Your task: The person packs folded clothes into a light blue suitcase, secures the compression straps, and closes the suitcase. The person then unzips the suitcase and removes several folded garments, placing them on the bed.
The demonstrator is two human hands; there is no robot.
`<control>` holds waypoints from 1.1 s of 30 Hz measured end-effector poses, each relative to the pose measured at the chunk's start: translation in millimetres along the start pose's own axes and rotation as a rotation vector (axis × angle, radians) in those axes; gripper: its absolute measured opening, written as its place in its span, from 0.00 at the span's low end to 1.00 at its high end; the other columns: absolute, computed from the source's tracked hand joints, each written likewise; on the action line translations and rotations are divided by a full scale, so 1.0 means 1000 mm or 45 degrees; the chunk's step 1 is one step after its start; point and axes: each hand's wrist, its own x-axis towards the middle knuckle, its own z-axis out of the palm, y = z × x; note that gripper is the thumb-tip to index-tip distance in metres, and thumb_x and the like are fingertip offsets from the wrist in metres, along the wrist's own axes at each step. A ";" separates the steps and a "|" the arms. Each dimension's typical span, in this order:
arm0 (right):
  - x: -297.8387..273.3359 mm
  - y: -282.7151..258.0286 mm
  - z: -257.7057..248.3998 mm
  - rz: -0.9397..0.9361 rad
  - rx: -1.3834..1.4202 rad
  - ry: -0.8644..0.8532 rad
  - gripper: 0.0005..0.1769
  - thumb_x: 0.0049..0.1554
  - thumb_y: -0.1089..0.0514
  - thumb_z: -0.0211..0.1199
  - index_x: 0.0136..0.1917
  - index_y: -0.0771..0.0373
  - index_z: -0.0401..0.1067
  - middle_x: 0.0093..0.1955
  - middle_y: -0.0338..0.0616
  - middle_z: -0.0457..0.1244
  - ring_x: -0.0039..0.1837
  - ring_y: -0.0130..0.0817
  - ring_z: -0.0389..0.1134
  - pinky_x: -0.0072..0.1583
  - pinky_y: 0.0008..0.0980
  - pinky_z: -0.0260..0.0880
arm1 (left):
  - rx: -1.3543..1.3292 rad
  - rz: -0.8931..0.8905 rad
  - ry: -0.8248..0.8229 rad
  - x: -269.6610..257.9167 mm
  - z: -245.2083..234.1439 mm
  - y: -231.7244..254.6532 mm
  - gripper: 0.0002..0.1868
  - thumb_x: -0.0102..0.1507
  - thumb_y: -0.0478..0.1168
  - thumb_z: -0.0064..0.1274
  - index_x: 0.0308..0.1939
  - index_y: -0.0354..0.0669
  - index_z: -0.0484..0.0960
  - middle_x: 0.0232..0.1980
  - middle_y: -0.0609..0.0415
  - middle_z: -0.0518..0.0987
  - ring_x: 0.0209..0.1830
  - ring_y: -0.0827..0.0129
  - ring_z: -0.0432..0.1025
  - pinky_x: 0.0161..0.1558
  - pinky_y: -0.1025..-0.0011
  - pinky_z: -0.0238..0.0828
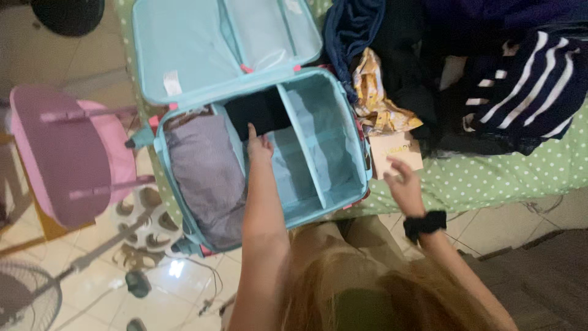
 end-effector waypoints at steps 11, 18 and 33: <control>-0.013 -0.084 0.036 -0.162 0.327 -0.192 0.14 0.63 0.68 0.57 0.62 0.69 0.72 0.59 0.43 0.69 0.62 0.31 0.70 0.65 0.29 0.69 | -0.176 0.331 -0.132 -0.052 0.063 0.027 0.26 0.55 0.56 0.67 0.48 0.48 0.77 0.42 0.61 0.76 0.39 0.78 0.68 0.33 0.78 0.62; -0.010 -0.176 0.058 0.259 0.762 -0.475 0.46 0.53 0.58 0.66 0.79 0.50 0.48 0.70 0.34 0.58 0.66 0.31 0.65 0.60 0.34 0.71 | 0.236 0.637 -0.658 -0.291 0.020 -0.065 0.25 0.59 0.40 0.64 0.59 0.41 0.79 0.52 0.57 0.81 0.49 0.73 0.76 0.49 0.73 0.75; 0.063 -0.236 -0.040 0.094 0.995 -0.259 0.24 0.62 0.50 0.59 0.69 0.49 0.58 0.70 0.45 0.59 0.73 0.50 0.63 0.72 0.52 0.65 | 2.133 1.638 0.874 -0.291 -0.080 0.062 0.69 0.41 0.69 0.70 0.76 0.35 0.59 0.67 0.20 0.62 0.58 0.27 0.68 0.55 0.48 0.69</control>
